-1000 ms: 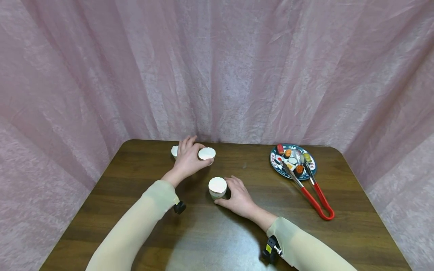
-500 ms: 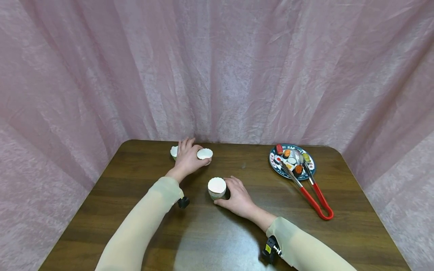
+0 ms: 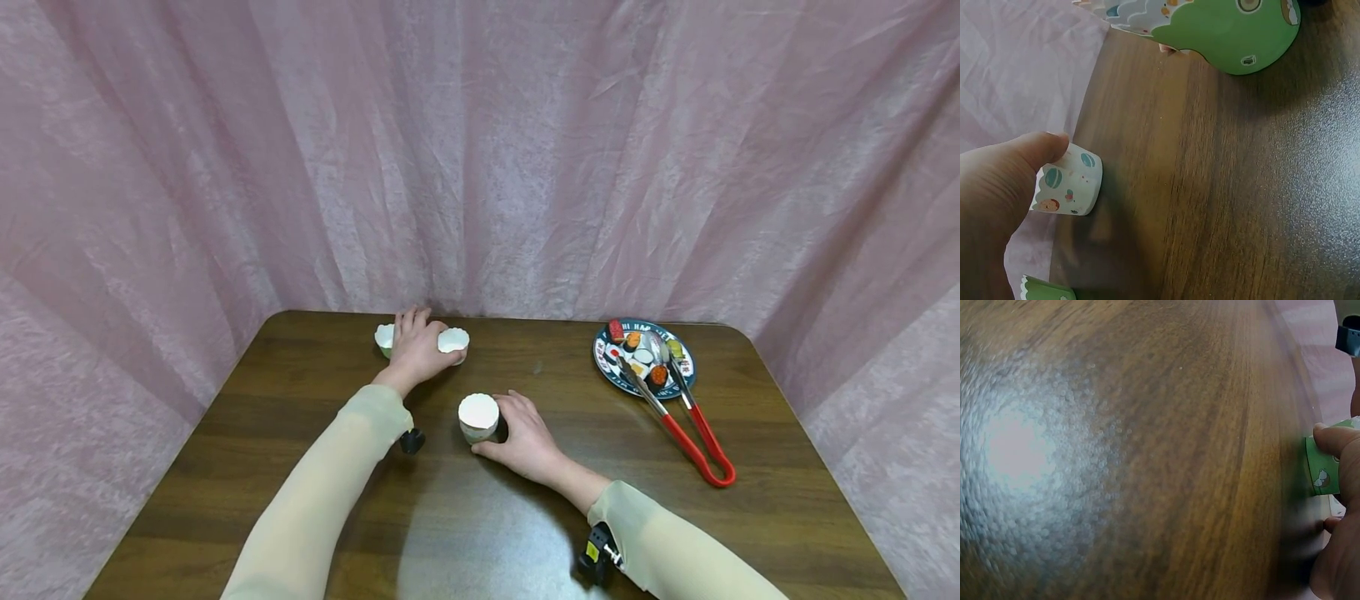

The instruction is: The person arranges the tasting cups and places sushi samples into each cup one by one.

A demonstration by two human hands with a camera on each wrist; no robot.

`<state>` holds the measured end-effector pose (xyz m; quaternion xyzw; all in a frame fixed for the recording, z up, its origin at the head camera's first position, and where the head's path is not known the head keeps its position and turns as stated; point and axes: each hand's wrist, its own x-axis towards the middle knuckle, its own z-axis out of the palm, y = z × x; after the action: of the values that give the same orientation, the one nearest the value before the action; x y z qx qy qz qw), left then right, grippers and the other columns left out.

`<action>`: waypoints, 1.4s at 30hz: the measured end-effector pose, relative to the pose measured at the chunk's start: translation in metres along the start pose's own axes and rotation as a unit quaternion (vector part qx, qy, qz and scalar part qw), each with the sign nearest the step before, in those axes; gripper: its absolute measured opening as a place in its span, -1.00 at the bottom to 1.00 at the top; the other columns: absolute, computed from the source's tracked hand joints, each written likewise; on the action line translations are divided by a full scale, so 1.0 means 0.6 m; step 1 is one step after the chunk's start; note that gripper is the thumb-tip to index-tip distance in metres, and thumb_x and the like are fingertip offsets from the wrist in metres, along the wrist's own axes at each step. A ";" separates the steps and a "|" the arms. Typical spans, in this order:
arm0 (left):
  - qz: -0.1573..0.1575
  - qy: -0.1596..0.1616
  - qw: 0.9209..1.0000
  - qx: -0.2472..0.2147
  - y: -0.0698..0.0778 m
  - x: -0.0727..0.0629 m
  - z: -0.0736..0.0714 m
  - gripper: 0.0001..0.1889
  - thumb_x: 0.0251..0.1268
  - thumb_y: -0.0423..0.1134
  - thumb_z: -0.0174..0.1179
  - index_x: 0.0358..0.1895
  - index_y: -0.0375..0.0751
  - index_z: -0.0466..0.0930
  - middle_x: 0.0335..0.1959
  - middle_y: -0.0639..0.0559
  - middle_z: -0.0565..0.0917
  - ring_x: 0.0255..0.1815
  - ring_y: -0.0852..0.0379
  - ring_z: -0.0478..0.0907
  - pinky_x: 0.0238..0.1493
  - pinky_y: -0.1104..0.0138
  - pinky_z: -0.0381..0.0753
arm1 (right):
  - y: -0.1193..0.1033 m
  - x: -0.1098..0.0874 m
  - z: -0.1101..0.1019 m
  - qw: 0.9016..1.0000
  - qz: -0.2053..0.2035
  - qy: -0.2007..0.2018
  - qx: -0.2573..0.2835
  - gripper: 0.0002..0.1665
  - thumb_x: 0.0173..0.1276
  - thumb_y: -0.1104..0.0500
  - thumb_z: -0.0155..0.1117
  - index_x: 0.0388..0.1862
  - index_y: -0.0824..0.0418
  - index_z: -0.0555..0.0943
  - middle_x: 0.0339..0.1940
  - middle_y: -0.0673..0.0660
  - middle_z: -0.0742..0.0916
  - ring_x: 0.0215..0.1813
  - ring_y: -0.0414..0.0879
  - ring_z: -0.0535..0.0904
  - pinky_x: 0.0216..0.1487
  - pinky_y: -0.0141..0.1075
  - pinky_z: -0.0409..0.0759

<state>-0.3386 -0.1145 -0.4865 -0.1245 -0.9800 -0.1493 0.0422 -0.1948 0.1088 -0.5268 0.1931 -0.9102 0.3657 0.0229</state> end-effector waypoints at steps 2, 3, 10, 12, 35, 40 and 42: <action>-0.003 -0.003 1.000 0.000 0.001 0.001 0.000 -0.28 0.23 0.32 0.32 0.28 -0.13 0.59 0.57 -0.26 0.18 0.63 -0.29 -0.16 0.57 -0.16 -0.34 | 0.001 0.000 0.000 1.000 0.000 0.001 0.000 -0.14 0.08 -0.09 0.66 0.32 0.18 0.53 0.33 0.19 0.59 0.54 0.27 0.23 0.49 0.16 0.20; -0.004 -0.004 1.000 0.002 0.001 0.002 0.000 -0.28 0.24 0.32 0.31 0.29 -0.14 0.58 0.57 -0.26 0.17 0.63 -0.29 -0.17 0.56 -0.17 -0.35 | 0.001 0.000 0.000 1.000 0.000 0.002 0.001 -0.13 0.08 -0.09 0.66 0.32 0.18 0.53 0.33 0.19 0.59 0.54 0.27 0.23 0.49 0.16 0.20; -0.015 -0.001 1.000 0.015 -0.001 0.007 -0.002 -0.27 0.27 0.29 0.29 0.32 -0.17 0.55 0.54 -0.26 0.21 0.63 -0.30 -0.15 0.55 -0.20 -0.34 | 0.002 0.000 0.002 1.000 0.002 0.000 -0.001 -0.12 0.09 -0.10 0.65 0.33 0.19 0.53 0.35 0.20 0.58 0.55 0.26 0.23 0.49 0.15 0.20; -0.017 0.001 1.000 0.015 -0.003 0.008 -0.003 -0.28 0.27 0.28 0.29 0.32 -0.17 0.55 0.53 -0.27 0.22 0.62 -0.30 -0.15 0.55 -0.21 -0.34 | 0.002 0.001 0.002 1.000 0.001 0.000 -0.001 -0.12 0.09 -0.10 0.65 0.33 0.19 0.53 0.35 0.20 0.58 0.55 0.25 0.22 0.49 0.15 0.20; -0.031 -0.002 0.999 0.014 -0.016 0.013 -0.002 -0.29 0.24 0.23 0.31 0.33 -0.16 0.55 0.56 -0.27 0.20 0.63 -0.30 -0.17 0.53 -0.25 -0.33 | 0.007 0.001 0.009 1.000 -0.006 0.007 -0.007 -0.12 0.07 -0.09 0.66 0.33 0.20 0.54 0.34 0.22 0.59 0.54 0.25 0.24 0.51 0.12 0.19; -0.024 -0.007 1.000 0.006 -0.022 0.013 -0.003 -0.18 0.23 0.30 0.28 0.44 -0.15 0.45 0.56 -0.26 0.18 0.63 -0.32 -0.19 0.52 -0.26 -0.36 | 0.006 0.000 0.008 1.000 -0.004 0.007 -0.007 -0.11 0.06 -0.09 0.66 0.33 0.20 0.53 0.34 0.22 0.59 0.54 0.24 0.24 0.50 0.12 0.20; -0.020 -0.007 1.000 0.009 -0.024 0.014 -0.006 -0.12 0.25 0.35 0.23 0.50 -0.14 0.37 0.58 -0.25 0.14 0.63 -0.32 -0.20 0.52 -0.25 -0.35 | 0.005 0.001 0.007 1.000 -0.003 0.007 -0.007 -0.10 0.07 -0.09 0.66 0.33 0.20 0.53 0.34 0.21 0.59 0.54 0.24 0.24 0.50 0.13 0.20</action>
<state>-0.3502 -0.1269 -0.4864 -0.1055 -0.9838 -0.1409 0.0338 -0.1959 0.1076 -0.5319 0.1928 -0.9121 0.3605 0.0319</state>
